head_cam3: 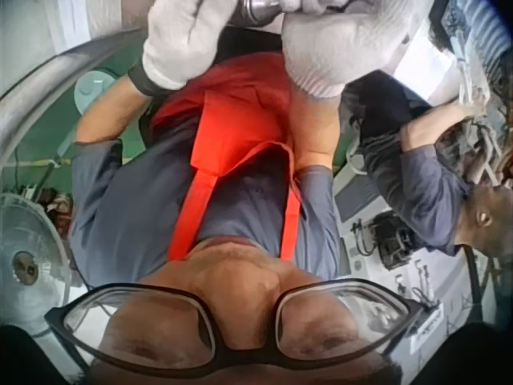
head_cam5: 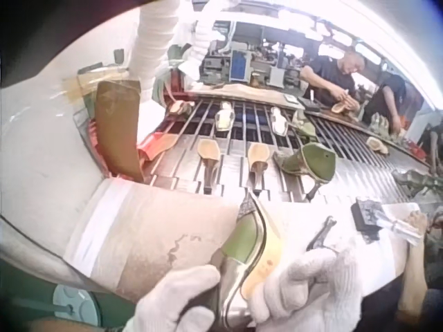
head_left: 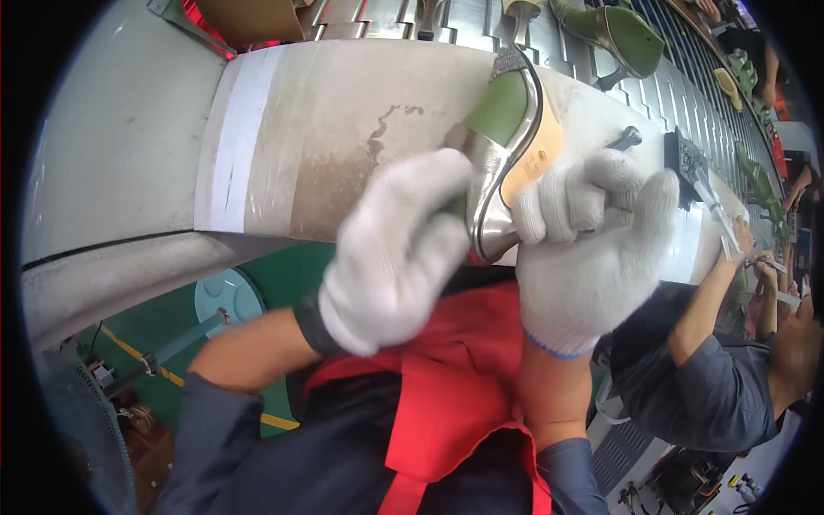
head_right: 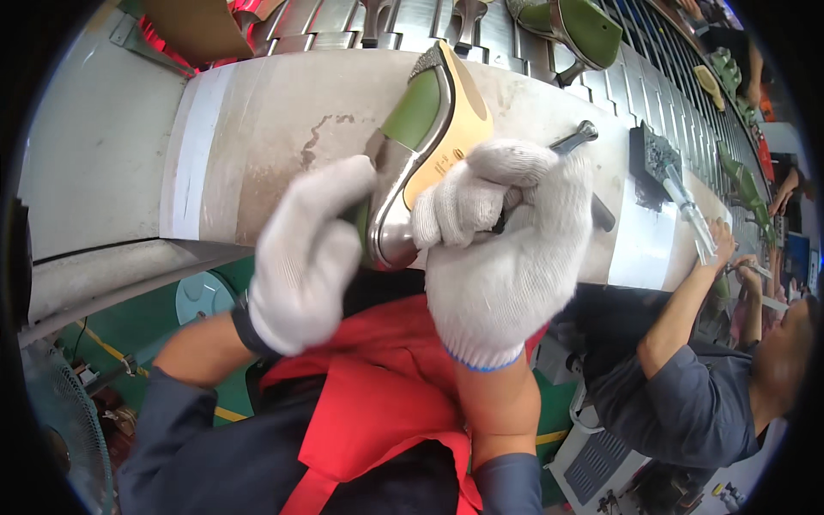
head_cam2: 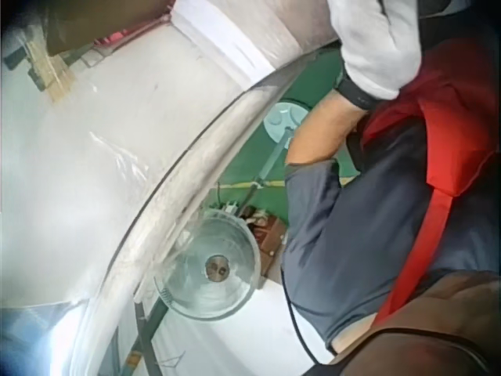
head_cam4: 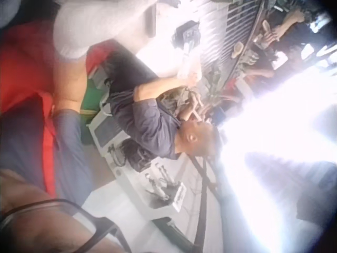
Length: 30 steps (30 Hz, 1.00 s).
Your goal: The person aligns and presses soles onto shoe uppers mounted on shoe lasts by hand, hammers along the edges and soles using a hammer, and places the assembled shoes onto a conveyor belt.
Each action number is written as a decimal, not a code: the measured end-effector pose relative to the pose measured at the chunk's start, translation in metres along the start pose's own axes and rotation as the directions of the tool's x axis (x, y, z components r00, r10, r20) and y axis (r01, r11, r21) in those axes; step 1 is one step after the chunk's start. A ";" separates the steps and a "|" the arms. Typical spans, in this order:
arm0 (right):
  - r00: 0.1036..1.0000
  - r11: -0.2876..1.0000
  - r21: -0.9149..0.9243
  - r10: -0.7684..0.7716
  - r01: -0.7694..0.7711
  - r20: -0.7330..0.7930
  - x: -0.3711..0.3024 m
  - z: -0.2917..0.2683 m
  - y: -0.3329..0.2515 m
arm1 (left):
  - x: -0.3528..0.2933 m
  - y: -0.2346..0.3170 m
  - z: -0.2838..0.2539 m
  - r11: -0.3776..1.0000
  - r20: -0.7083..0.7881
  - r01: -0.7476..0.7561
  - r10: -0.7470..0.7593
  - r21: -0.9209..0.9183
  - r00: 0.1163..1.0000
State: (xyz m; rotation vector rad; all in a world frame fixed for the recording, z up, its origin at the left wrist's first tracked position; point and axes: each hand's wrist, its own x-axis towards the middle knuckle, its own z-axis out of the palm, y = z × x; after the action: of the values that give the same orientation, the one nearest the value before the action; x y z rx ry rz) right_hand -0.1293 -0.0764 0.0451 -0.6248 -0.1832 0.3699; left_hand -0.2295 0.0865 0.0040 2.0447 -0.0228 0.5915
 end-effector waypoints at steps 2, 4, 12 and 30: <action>0.998 0.999 0.016 0.029 -0.030 0.055 0.004 0.003 -0.004 | 0.031 -0.013 -0.008 0.992 -0.012 0.112 -0.113 -0.049 0.994; 0.976 0.984 -0.166 0.098 -0.066 0.195 0.008 0.008 -0.004 | 0.065 -0.025 0.002 0.901 0.059 0.306 -0.303 -0.309 0.951; 0.982 0.940 -0.340 0.098 -0.037 0.164 -0.011 0.010 0.001 | 0.080 -0.024 0.031 0.744 -0.039 0.282 -0.382 -0.606 0.923; 0.973 0.979 -0.178 0.132 -0.098 0.191 -0.005 0.005 -0.016 | 0.093 -0.009 0.039 0.805 0.024 0.254 -0.286 -0.535 0.958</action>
State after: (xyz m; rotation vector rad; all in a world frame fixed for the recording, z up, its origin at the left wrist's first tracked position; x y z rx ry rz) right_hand -0.1311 -0.0877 0.0583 -0.7663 -0.3767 0.5349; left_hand -0.1297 0.0799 0.0191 1.4483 0.1261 0.4040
